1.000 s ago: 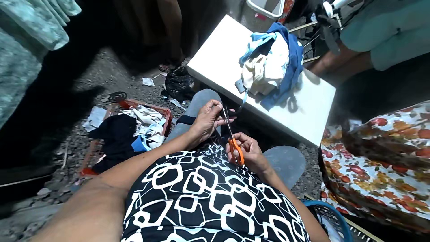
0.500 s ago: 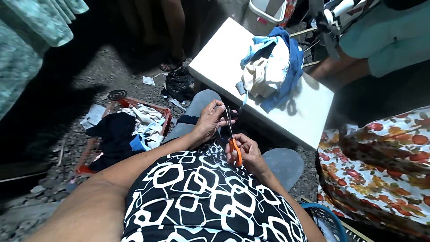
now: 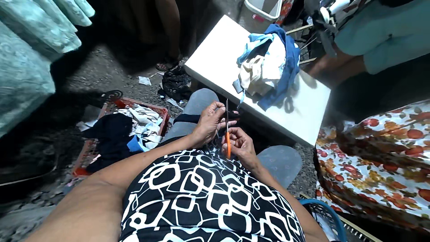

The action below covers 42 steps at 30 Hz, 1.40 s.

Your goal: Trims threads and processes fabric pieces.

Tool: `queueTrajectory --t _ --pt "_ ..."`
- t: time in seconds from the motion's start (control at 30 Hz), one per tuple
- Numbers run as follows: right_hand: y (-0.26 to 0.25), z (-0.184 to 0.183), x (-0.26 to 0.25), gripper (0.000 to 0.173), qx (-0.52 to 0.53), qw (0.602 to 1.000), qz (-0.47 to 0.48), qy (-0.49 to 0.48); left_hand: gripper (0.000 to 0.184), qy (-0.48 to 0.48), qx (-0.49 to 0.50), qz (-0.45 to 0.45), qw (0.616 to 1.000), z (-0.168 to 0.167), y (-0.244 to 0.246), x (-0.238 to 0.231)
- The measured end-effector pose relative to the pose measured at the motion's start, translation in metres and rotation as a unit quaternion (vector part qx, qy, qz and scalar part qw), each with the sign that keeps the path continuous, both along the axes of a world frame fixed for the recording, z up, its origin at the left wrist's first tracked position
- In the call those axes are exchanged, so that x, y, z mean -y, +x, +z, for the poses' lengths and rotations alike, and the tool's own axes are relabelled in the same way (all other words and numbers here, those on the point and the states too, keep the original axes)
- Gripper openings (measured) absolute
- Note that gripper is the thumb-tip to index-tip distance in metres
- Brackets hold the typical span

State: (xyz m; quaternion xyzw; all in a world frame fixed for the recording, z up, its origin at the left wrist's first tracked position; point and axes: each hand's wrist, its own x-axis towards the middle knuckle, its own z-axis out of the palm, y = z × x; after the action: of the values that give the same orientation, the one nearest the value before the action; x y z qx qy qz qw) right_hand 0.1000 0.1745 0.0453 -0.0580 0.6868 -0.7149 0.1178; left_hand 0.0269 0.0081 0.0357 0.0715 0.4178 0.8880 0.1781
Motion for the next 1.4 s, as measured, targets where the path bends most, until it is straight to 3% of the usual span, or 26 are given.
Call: queueTrajectory --t 0.27,0.37,0.43,0.5,0.57,0.63,0.7,0.83,1.03,1.1,1.13,1.2,1.27,1.33,1.4 --pt "0.000 -0.002 -0.006 0.041 -0.017 1.000 -0.006 0.008 0.014 -0.040 -0.025 -0.022 0.999 -0.003 0.002 -0.002" --pt "0.003 0.003 -0.019 0.041 -0.028 0.999 -0.026 0.010 0.019 -0.141 -0.067 -0.078 0.985 -0.002 0.004 0.007" --pt "0.003 0.015 -0.042 0.041 -0.068 0.991 -0.097 0.069 0.018 -0.247 -0.098 -0.107 0.958 -0.010 -0.007 0.006" --pt "-0.003 0.023 -0.082 0.043 -0.117 0.947 -0.220 0.202 0.017 -0.357 -0.144 -0.137 0.913 -0.019 -0.017 0.007" --pt "-0.018 0.018 -0.139 0.042 -0.144 0.849 -0.338 0.379 0.019 -0.456 -0.188 -0.179 0.851 -0.022 -0.023 0.008" --pt "-0.033 0.012 -0.196 0.038 -0.106 0.766 -0.397 0.496 0.021 -0.505 -0.242 -0.211 0.801 -0.025 -0.027 0.008" --pt "-0.048 0.008 -0.239 0.031 -0.024 0.719 -0.419 0.555 0.021 -0.523 -0.290 -0.215 0.773 -0.023 -0.031 0.006" --pt "-0.079 -0.010 -0.283 0.023 0.119 0.671 -0.379 0.626 0.019 -0.534 -0.333 -0.202 0.751 -0.018 -0.032 0.008" --pt "-0.117 -0.008 -0.295 0.024 0.180 0.645 -0.334 0.663 0.020 -0.493 -0.348 -0.220 0.766 -0.005 -0.030 0.008" --pt "-0.130 0.000 -0.286 0.030 0.155 0.670 -0.320 0.652 0.019 -0.459 -0.326 -0.237 0.792 -0.005 -0.028 0.003" --pt "-0.136 0.001 -0.275 0.035 0.105 0.709 -0.313 0.624 0.018 -0.440 -0.312 -0.238 0.808 -0.005 -0.027 0.001" --pt "-0.137 0.007 -0.223 0.046 -0.018 0.831 -0.249 0.497 0.016 -0.412 -0.298 -0.236 0.828 -0.004 -0.026 -0.005" --pt "-0.113 0.014 -0.146 0.061 -0.091 0.948 -0.096 0.288 0.016 -0.401 -0.300 -0.236 0.833 -0.001 -0.027 -0.009" --pt "-0.080 0.016 -0.086 0.074 -0.099 0.984 0.031 0.147 0.017 -0.405 -0.306 -0.226 0.832 0.001 -0.026 -0.012" --pt "-0.057 0.014 -0.059 0.063 -0.093 0.987 0.074 0.108 0.019 -0.408 -0.311 -0.217 0.831 0.003 -0.025 -0.012"
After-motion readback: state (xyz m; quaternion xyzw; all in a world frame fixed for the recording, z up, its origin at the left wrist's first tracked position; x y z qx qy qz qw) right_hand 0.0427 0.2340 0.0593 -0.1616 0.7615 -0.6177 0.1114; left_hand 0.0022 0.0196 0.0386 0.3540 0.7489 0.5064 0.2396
